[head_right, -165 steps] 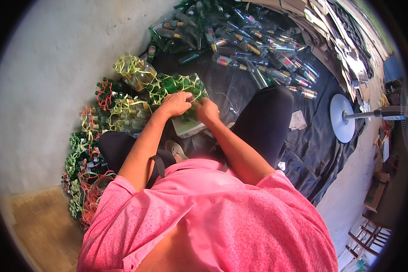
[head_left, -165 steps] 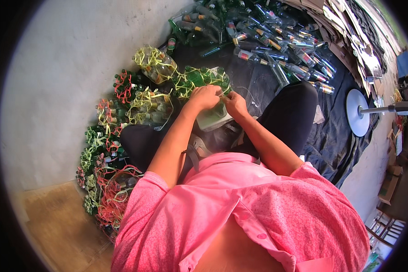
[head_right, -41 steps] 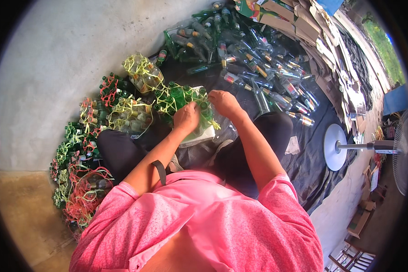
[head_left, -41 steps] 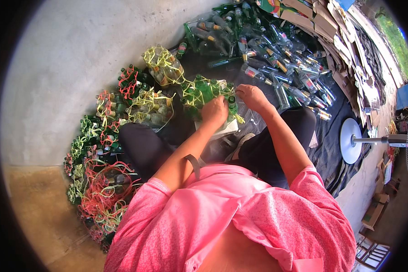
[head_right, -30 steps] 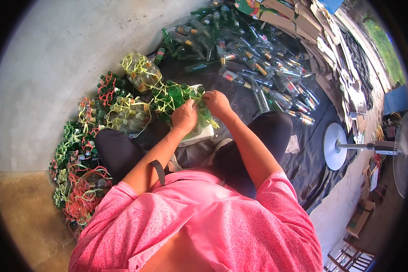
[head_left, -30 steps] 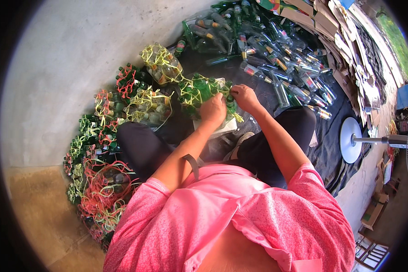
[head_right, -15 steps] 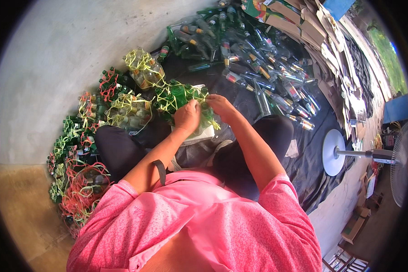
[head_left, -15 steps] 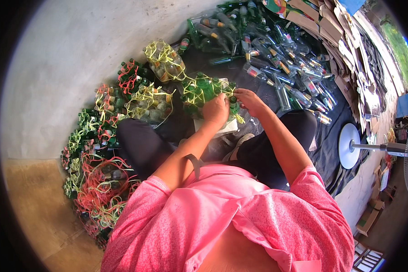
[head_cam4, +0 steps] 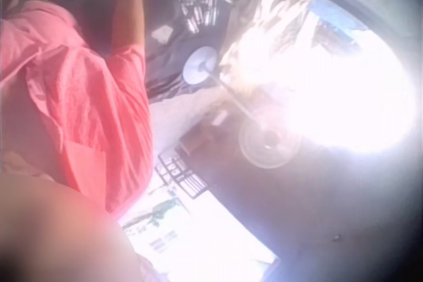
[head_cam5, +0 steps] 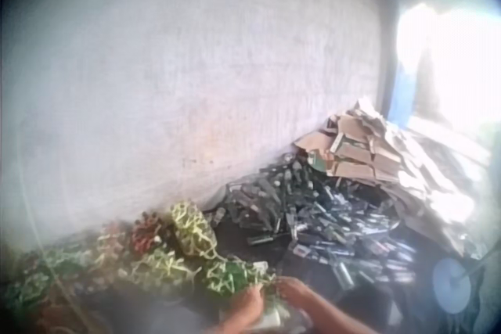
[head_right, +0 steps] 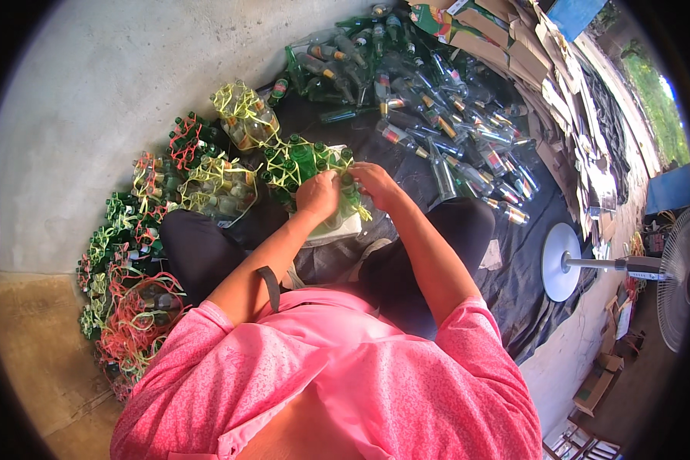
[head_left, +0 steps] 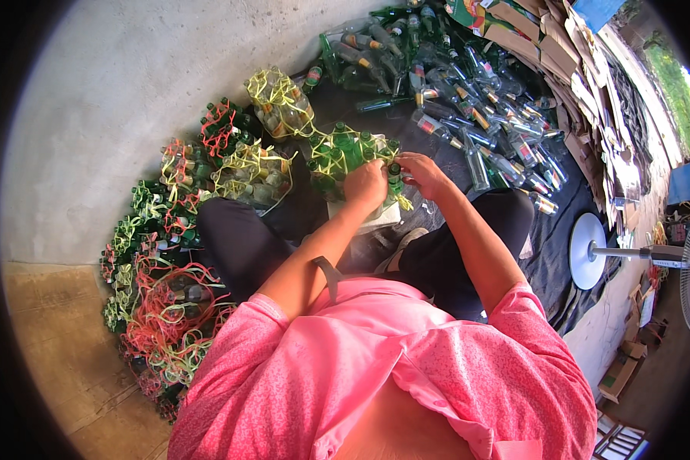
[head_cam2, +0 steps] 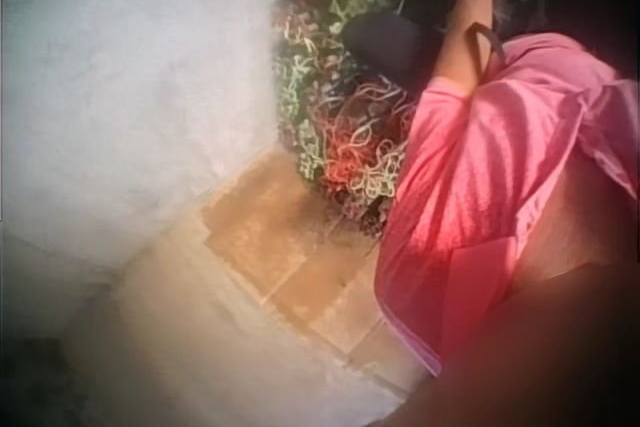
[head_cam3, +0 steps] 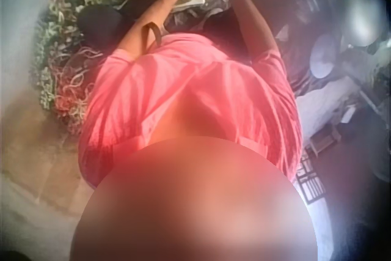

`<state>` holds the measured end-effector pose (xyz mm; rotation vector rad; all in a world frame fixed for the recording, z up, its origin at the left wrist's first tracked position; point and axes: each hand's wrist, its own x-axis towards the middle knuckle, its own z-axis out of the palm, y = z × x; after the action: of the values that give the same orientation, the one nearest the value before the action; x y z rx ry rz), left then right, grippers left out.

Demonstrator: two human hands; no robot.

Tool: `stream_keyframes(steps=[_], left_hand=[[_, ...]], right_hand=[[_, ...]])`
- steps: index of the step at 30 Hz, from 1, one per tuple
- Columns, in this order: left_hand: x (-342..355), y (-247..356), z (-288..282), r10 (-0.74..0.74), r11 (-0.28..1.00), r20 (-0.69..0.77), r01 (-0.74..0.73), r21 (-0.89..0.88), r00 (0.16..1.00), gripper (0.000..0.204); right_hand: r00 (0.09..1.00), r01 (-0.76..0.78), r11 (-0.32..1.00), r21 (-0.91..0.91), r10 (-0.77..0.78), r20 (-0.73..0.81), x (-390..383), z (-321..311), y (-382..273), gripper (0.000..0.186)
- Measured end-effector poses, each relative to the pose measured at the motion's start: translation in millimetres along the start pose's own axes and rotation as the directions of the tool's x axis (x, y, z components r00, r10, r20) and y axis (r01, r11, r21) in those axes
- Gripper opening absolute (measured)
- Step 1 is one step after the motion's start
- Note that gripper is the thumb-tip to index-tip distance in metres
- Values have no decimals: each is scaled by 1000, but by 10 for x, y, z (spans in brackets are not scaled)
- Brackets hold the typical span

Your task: The person sits on the floor and bundles green glass bottles together using a yellow string. They wrap the string around the bottles, tie it securely, and place the finished bundle aside.

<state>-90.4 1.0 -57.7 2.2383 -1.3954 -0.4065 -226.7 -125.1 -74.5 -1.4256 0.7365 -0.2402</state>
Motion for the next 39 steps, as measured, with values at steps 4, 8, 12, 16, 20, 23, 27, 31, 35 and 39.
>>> stream_keyframes(steps=[4,8,12,16,20,23,27,31,35,39], left_hand=[[54,-71,27,-11,996,45,14,-86,999,24],[160,-174,45,-69,978,128,93,-189,989,26],[163,-140,12,-53,964,132,86,-251,990,31],[119,-181,12,-5,947,83,31,-320,997,29],[140,-238,-15,3,935,120,39,-351,993,28],[173,-211,-72,-1,879,197,95,-468,980,27],[138,-246,-110,28,830,215,97,-550,976,25],[44,-224,-173,117,927,118,-65,-369,986,23],[-48,-134,-229,212,954,23,-202,-222,977,18],[-83,-221,-145,263,898,-208,-318,-303,942,9]], right_hand=[[991,-120,976,183,128,-34,23,27,6,15],[990,-121,975,186,131,-44,-5,82,-29,14],[998,-50,989,142,55,-29,37,10,61,15],[995,-79,981,178,89,-51,85,-8,113,25],[978,-16,971,-240,-36,-208,69,109,-41,20],[733,341,312,-887,-679,43,53,69,5,13],[692,225,322,-920,-717,-82,-30,202,-118,12],[667,227,255,-940,-744,-40,-146,264,-290,10],[664,197,264,-944,-745,-70,-284,313,-441,11],[677,190,313,-931,-729,-107,-370,371,-491,12]])
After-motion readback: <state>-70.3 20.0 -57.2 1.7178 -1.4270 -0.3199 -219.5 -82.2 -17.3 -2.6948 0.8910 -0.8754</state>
